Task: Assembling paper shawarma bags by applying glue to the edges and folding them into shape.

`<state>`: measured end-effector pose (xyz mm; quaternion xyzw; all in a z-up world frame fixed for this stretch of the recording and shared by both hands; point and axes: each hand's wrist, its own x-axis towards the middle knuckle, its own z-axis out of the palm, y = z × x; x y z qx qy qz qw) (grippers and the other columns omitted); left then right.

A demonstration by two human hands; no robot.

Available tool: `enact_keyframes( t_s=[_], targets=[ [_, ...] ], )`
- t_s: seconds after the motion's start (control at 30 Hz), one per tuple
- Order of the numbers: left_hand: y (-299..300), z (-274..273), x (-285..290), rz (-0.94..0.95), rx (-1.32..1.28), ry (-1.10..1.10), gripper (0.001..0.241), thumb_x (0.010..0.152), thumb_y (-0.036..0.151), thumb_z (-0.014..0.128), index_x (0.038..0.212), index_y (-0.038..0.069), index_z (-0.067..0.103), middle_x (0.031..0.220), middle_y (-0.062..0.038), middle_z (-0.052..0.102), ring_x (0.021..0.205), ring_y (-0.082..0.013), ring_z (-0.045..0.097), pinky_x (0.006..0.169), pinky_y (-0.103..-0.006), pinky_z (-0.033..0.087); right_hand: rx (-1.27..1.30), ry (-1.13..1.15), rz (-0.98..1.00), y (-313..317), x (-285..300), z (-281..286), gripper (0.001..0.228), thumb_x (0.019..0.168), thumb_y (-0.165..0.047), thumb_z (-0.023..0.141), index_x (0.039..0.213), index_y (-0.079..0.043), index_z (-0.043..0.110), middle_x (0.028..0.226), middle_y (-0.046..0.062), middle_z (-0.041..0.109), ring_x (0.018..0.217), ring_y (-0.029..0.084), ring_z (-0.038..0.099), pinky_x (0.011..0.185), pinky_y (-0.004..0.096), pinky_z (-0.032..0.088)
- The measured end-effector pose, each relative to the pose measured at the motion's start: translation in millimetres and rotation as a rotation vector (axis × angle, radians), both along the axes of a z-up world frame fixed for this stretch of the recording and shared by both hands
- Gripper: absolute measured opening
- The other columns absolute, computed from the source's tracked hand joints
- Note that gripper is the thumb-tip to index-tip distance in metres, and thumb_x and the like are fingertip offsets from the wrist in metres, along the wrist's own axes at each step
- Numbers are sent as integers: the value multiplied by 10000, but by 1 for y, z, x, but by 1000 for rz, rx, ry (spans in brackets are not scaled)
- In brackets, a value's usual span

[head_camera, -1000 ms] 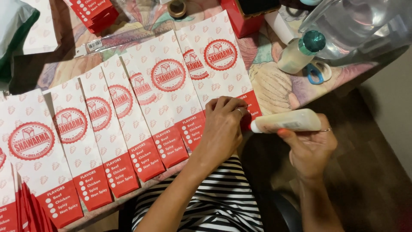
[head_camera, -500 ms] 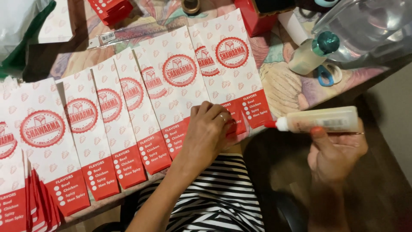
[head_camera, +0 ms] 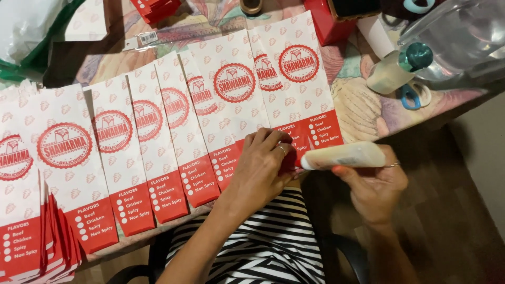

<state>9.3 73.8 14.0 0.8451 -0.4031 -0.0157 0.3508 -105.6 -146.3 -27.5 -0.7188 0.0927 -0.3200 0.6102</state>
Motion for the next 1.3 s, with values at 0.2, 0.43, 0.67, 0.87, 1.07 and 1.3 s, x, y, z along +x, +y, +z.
enact_keyframes(
  t_s=[0.2,0.43,0.67,0.87,1.07,1.3],
  targets=[
    [0,8,-4,12,22,-28,388,711,255,897,992,48,728,1098,-79,646,1118,-287,541,1015,-467,402,-71,-13,15,6,0,2,398,729,39,881,1016,61,606,830,196,723,814,191,690,804,440,608],
    [-8,-8,-5,75,-35,-140,207,835,203,799,932,44,710,1089,-72,657,999,-303,544,830,-457,413,21,-63,-218,-14,-12,-4,473,782,-123,904,1100,-30,567,988,76,631,926,137,624,873,258,561],
    [-11,-8,-5,100,-60,-147,71,899,85,711,906,18,690,1062,-90,672,971,-297,534,811,-456,412,-26,2,-158,6,-10,-1,435,792,-91,884,1084,-15,571,979,88,643,928,144,628,871,281,563],
    [-8,-7,-5,78,-29,-175,217,796,-37,577,964,15,704,1110,-101,671,986,-318,532,816,-466,399,-23,43,-92,24,-3,2,409,796,-80,872,1083,-15,588,982,81,651,946,141,634,912,288,575],
    [-4,-9,-6,51,-13,-187,256,755,-25,620,1001,5,689,1143,-100,649,1014,-318,506,853,-469,399,-8,-1,-214,-10,-9,-16,452,793,-111,905,1101,-36,583,982,55,626,927,131,609,865,270,557],
    [9,5,-8,2,-198,-133,402,778,-57,724,1170,-26,639,1220,-145,634,1124,-371,497,889,-493,442,216,-193,-242,-15,-7,-2,552,740,-165,934,1125,2,575,1032,127,657,980,193,676,931,395,665]
  ],
)
